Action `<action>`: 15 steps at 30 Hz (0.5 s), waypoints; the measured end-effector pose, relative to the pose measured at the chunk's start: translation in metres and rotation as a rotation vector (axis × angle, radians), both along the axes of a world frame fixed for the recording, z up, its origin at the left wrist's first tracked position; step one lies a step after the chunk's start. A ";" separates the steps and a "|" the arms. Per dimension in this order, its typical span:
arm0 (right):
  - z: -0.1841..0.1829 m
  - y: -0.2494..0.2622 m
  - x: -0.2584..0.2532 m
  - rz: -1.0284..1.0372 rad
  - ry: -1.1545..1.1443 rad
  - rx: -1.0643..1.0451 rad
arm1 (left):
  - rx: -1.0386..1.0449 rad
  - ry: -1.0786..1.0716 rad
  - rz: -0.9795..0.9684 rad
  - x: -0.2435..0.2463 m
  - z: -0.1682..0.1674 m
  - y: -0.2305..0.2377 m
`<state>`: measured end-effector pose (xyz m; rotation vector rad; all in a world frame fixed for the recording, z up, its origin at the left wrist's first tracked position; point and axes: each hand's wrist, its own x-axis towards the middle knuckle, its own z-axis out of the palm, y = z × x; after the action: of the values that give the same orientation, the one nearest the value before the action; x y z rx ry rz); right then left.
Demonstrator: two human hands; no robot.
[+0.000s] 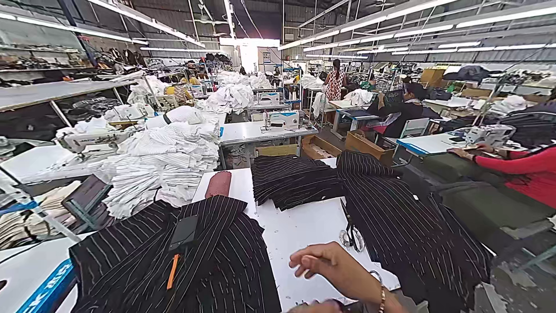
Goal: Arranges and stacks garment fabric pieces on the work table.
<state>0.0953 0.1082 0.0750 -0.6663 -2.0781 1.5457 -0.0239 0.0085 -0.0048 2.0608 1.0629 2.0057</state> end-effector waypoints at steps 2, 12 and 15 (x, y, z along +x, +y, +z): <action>0.006 -0.006 0.013 0.042 0.071 -0.066 | -0.054 -0.055 0.048 -0.019 0.000 0.007; -0.107 0.013 0.033 -0.115 -0.552 0.253 | 0.010 -0.163 0.273 -0.103 0.053 0.003; -0.110 0.037 0.057 -0.263 -0.568 0.163 | 0.006 -0.134 0.334 -0.129 0.052 0.007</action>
<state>0.1521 0.1447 -0.0347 -1.3761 -2.3498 1.1078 -0.1533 0.0150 0.0474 1.8174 1.4544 2.2571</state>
